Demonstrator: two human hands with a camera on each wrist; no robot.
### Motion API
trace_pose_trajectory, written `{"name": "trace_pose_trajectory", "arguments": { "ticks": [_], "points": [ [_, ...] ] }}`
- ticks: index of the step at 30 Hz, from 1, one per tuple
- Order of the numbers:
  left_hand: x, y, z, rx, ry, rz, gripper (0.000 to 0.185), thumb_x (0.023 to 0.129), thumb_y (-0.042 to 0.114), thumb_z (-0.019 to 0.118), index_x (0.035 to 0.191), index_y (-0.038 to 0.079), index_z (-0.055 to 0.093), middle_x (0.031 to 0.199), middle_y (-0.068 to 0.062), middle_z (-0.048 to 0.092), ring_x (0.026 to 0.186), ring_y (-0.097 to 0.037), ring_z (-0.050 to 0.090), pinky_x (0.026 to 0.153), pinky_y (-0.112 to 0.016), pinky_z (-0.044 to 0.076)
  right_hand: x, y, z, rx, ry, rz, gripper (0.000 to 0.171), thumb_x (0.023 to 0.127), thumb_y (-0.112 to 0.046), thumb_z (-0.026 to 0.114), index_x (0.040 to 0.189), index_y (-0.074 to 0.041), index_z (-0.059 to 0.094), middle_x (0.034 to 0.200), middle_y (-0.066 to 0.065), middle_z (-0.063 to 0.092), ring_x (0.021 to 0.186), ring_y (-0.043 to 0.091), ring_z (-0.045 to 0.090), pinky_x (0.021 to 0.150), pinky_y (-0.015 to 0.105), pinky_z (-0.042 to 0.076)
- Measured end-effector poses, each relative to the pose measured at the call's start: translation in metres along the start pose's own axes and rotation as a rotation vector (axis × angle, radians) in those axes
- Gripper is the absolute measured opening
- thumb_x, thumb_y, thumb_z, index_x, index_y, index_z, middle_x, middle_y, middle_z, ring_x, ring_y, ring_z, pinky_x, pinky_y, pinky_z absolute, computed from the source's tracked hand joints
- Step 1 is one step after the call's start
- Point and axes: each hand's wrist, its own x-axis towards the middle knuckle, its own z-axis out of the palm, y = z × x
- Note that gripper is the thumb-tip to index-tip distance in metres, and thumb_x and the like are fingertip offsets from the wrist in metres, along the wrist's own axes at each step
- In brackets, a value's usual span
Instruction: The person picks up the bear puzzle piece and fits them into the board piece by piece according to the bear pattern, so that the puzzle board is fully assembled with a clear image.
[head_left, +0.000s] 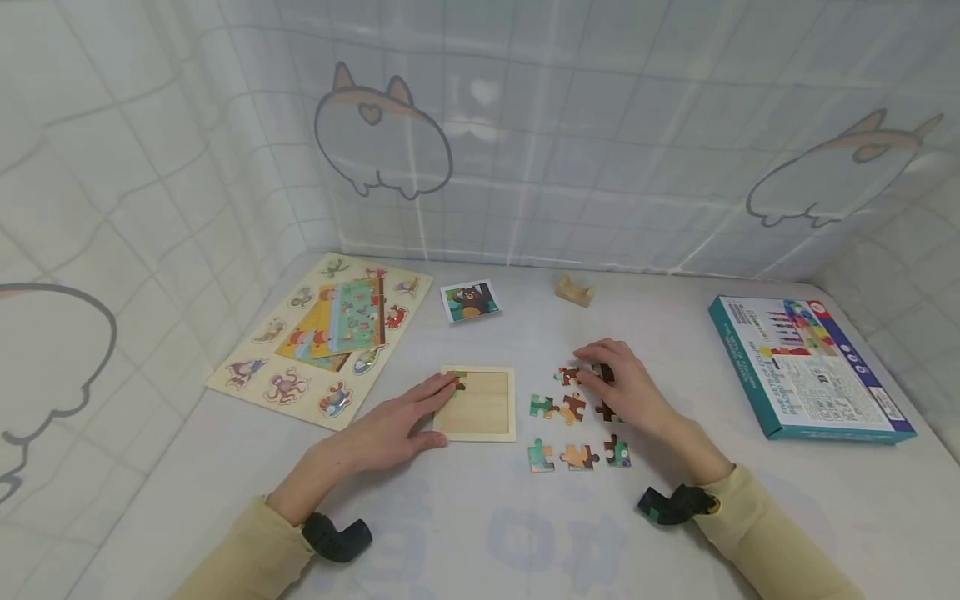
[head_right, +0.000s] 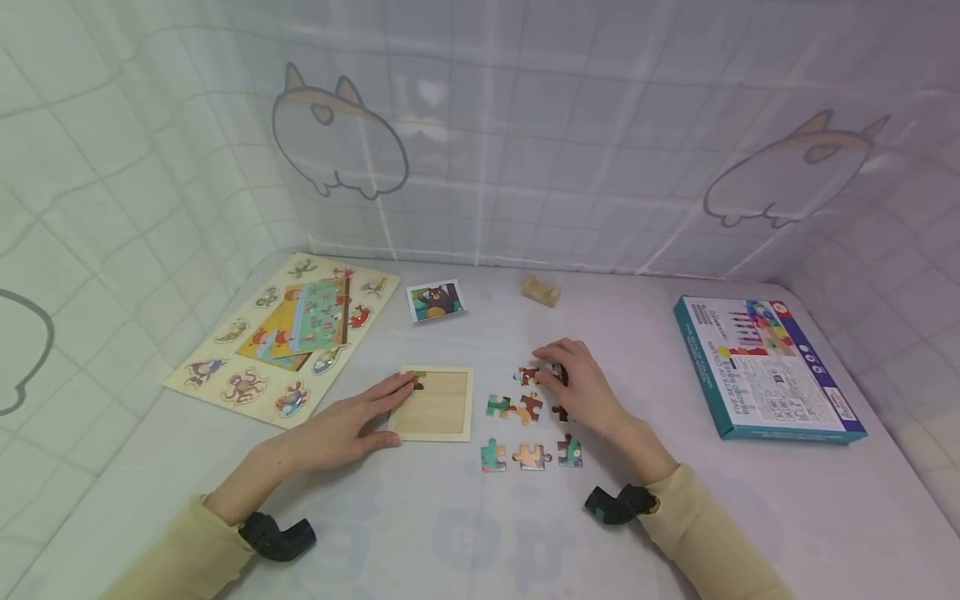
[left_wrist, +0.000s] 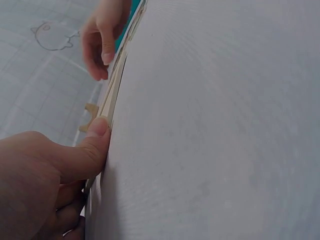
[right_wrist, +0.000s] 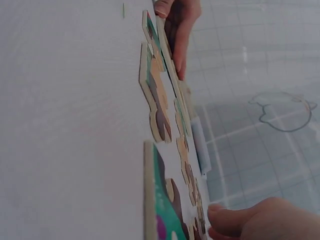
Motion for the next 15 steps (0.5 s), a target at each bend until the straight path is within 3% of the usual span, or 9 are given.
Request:
{"name": "trace_pose_trajectory", "arguments": {
  "ticks": [15],
  "points": [
    [-0.0009,0.0006,-0.0015,-0.022,-0.007,-0.008,0.074,0.091,0.043,0.057,0.150,0.018,0.021,0.158,0.005,0.012,0.144,-0.017,0.014,0.112,-0.039,0.027,-0.0004,0.0072,0.0053,0.000,-0.019,-0.069,0.022,0.086,-0.012,0.067,0.108,-0.007,0.066,0.116,0.007,0.054,0.106,0.023,0.043,0.086,0.040,0.038]
  ]
}}
